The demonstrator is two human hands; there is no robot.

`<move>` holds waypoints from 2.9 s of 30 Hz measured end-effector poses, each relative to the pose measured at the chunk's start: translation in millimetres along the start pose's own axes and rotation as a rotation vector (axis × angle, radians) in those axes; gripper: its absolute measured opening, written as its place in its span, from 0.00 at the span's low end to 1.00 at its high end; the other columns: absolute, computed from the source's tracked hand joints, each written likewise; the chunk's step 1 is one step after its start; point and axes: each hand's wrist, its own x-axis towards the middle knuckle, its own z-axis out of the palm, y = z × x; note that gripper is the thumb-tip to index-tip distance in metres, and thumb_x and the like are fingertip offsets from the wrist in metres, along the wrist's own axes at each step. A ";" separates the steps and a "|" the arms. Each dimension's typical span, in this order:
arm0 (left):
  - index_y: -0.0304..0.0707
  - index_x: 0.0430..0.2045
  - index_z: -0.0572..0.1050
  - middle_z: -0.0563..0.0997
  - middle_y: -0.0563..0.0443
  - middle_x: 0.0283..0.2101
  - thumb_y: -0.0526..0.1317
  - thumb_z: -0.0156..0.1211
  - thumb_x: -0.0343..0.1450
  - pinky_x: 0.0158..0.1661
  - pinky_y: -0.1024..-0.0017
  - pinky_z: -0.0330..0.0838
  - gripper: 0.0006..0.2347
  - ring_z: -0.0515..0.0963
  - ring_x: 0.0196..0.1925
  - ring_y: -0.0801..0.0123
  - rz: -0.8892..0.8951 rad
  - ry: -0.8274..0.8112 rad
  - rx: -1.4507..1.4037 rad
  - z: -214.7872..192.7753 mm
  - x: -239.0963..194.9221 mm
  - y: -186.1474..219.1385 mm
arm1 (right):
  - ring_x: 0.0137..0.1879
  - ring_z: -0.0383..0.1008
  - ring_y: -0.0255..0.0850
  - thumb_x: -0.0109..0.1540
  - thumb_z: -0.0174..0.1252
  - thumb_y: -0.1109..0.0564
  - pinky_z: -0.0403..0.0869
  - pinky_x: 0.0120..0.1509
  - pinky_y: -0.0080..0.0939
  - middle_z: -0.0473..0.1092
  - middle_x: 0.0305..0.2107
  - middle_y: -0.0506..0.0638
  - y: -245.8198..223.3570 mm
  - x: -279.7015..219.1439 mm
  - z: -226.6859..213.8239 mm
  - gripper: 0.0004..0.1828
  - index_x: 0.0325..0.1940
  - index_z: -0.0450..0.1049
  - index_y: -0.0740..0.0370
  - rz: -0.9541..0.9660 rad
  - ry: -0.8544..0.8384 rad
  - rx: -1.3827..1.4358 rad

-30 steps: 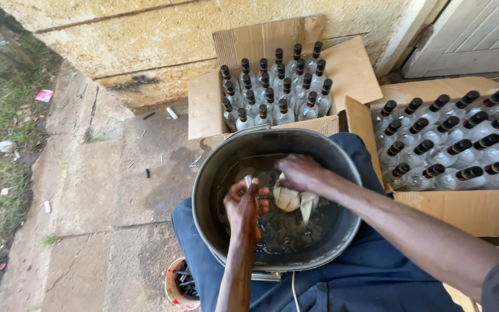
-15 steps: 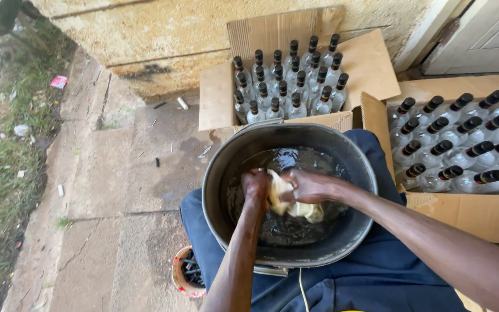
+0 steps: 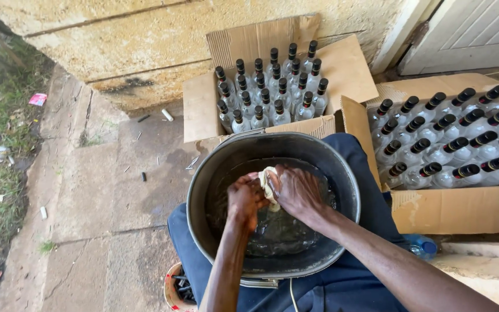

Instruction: Washing small black plastic components in a bucket of water using a cloth

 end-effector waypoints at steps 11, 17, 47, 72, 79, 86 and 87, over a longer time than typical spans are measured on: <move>0.27 0.43 0.76 0.86 0.32 0.40 0.36 0.71 0.67 0.40 0.69 0.81 0.15 0.86 0.40 0.58 0.307 0.034 0.277 3.3 -86.0 77.6 | 0.47 0.80 0.66 0.65 0.51 0.43 0.76 0.50 0.69 0.78 0.36 0.66 9.6 -23.4 -17.3 0.21 0.45 0.77 0.63 0.011 -0.453 -0.040; 0.38 0.38 0.84 0.88 0.45 0.34 0.40 0.75 0.63 0.35 0.70 0.81 0.12 0.86 0.33 0.68 0.587 0.151 0.751 11.0 -97.4 101.6 | 0.39 0.78 0.63 0.62 0.56 0.55 0.78 0.43 0.61 0.74 0.39 0.65 5.2 -48.4 -27.8 0.14 0.45 0.74 0.69 -0.128 -0.472 0.031; 0.27 0.45 0.72 0.80 0.44 0.40 0.24 0.63 0.71 0.43 0.79 0.83 0.11 0.84 0.39 0.68 0.864 0.740 0.015 -244.4 -50.0 30.3 | 0.19 0.72 0.37 0.67 0.52 0.54 0.74 0.22 0.37 0.78 0.38 0.53 2.0 -67.4 -57.8 0.23 0.67 0.68 0.53 0.003 -0.569 0.026; 0.28 0.54 0.75 0.84 0.33 0.44 0.41 0.63 0.72 0.29 0.70 0.84 0.19 0.89 0.34 0.59 0.275 0.884 0.348 -283.3 -88.0 -9.7 | 0.32 0.88 0.44 0.65 0.55 0.42 0.83 0.38 0.46 0.84 0.35 0.49 -17.7 -68.1 -61.1 0.23 0.64 0.71 0.42 0.098 -0.564 -0.279; 0.35 0.42 0.82 0.86 0.51 0.27 0.38 0.61 0.72 0.21 0.80 0.75 0.09 0.79 0.20 0.76 0.663 0.504 0.251 -95.5 -119.0 93.1 | 0.23 0.82 0.45 0.63 0.57 0.50 0.77 0.30 0.48 0.83 0.32 0.52 -11.0 -67.9 -61.0 0.20 0.59 0.74 0.51 0.082 -0.467 -0.077; 0.31 0.47 0.79 0.84 0.37 0.43 0.47 0.62 0.67 0.41 0.55 0.78 0.19 0.85 0.41 0.44 0.493 -0.205 1.264 13.1 67.1 -0.6 | 0.22 0.81 0.45 0.63 0.57 0.54 0.79 0.25 0.44 0.81 0.35 0.56 0.2 -69.8 -59.2 0.16 0.54 0.75 0.58 -0.033 -0.364 0.046; 0.32 0.38 0.82 0.85 0.35 0.36 0.47 0.62 0.68 0.40 0.51 0.79 0.16 0.84 0.38 0.42 0.430 -0.214 1.436 23.8 96.8 -17.9 | 0.18 0.78 0.42 0.63 0.56 0.56 0.79 0.20 0.40 0.80 0.33 0.57 0.8 -68.9 -57.4 0.13 0.51 0.76 0.59 -0.073 -0.347 0.076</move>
